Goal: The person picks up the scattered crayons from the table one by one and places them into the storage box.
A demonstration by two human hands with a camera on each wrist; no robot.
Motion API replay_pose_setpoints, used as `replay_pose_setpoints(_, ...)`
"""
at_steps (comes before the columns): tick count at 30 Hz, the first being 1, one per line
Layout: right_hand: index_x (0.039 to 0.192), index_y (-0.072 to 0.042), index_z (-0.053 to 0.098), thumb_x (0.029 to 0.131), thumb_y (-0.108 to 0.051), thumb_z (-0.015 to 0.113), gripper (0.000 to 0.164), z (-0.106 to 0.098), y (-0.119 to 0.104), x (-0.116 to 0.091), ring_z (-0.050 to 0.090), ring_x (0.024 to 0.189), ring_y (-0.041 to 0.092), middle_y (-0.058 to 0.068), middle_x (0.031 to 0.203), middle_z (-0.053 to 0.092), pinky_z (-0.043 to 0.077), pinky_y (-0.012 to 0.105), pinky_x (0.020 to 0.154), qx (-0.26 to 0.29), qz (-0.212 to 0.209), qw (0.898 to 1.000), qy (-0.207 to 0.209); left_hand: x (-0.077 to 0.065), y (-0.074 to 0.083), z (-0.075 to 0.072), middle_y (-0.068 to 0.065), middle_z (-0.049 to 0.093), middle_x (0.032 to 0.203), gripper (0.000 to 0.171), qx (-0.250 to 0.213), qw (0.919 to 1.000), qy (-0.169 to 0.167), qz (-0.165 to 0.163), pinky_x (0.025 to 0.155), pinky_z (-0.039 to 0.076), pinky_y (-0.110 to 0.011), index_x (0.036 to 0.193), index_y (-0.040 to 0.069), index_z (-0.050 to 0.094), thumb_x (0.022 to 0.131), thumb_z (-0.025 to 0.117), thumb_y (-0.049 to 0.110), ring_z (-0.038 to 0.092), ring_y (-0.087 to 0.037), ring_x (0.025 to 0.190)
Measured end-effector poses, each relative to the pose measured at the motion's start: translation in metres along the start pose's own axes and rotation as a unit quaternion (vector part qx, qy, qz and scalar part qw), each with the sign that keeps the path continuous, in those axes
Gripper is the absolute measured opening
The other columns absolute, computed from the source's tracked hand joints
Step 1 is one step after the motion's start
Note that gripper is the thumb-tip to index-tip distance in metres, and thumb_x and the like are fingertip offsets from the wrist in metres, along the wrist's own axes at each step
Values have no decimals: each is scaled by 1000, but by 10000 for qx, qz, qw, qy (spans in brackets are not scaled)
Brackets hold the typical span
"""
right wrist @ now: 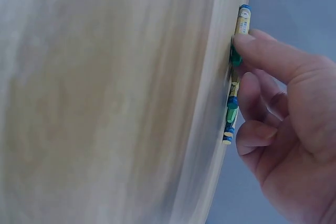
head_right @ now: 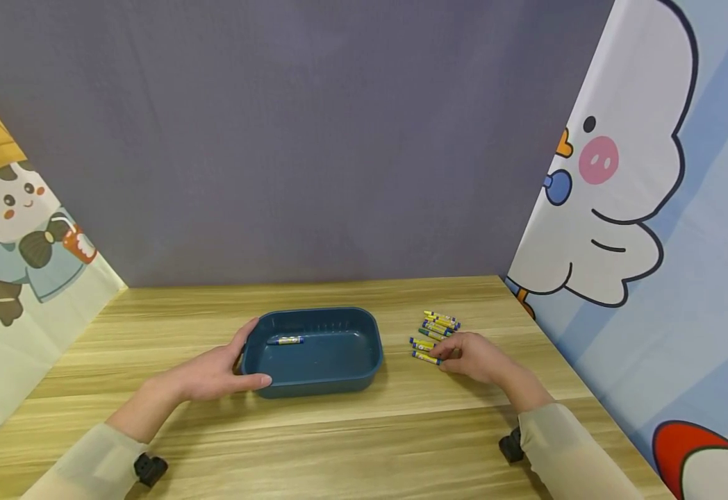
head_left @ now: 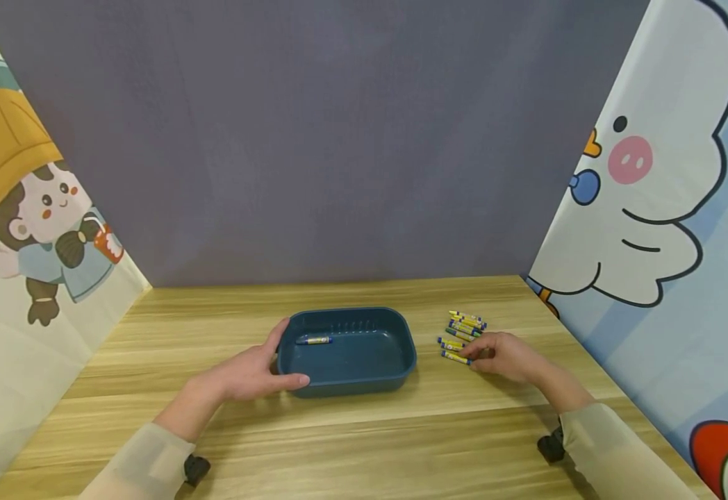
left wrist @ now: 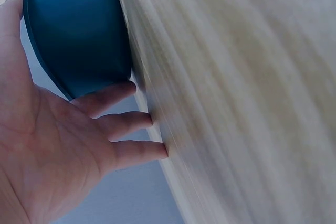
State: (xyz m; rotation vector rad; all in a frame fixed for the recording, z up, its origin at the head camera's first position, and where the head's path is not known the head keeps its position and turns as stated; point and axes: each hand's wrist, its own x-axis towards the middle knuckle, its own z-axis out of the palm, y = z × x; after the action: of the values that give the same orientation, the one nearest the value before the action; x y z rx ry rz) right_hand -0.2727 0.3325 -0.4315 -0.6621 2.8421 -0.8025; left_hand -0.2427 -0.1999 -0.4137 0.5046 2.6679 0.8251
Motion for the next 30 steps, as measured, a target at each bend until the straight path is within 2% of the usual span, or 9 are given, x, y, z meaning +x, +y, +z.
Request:
replay_pose_setpoints(8,120,-18,85,98,-16,82,22,0,-3,2,55,84,-1,1,115,79,49,26,72,-70,-107,9998,157,-1,0,1,-32,65,147,132,-19,10000,-3,-33,111,52,-62,177,20,-13,94,74,73,69,-39,131)
replay_pose_setpoints(15,124,-15,84,102,-11,75,24,-3,-11,6,54,67,4,2,110,78,49,26,61,267,-149,9987,407,0,1,1,-26,71,139,131,-65,10000,9,13,108,54,-59,177,21,-13,94,75,73,72,-32,122)
replay_pose_setpoints(21,124,-17,84,103,-10,75,24,-10,-33,13,56,67,4,3,110,74,50,26,60,453,-362,9964,622,0,1,0,-27,70,139,131,-74,10000,30,38,108,54,-59,177,19,-13,94,75,72,72,-33,124)
replay_pose_setpoints(26,125,-15,83,103,-13,76,23,-14,-58,21,55,62,5,3,103,70,49,26,56,744,-535,9941,589,0,2,0,-25,72,136,131,-70,10000,29,34,107,55,-58,177,18,-12,94,75,72,73,-31,121)
replay_pose_setpoints(30,125,-14,83,104,-15,76,22,-11,-77,32,55,62,4,4,106,71,49,26,55,796,-759,9926,513,0,2,0,-24,73,135,131,-88,10000,21,18,107,55,-57,177,18,-11,94,75,72,73,-30,120)
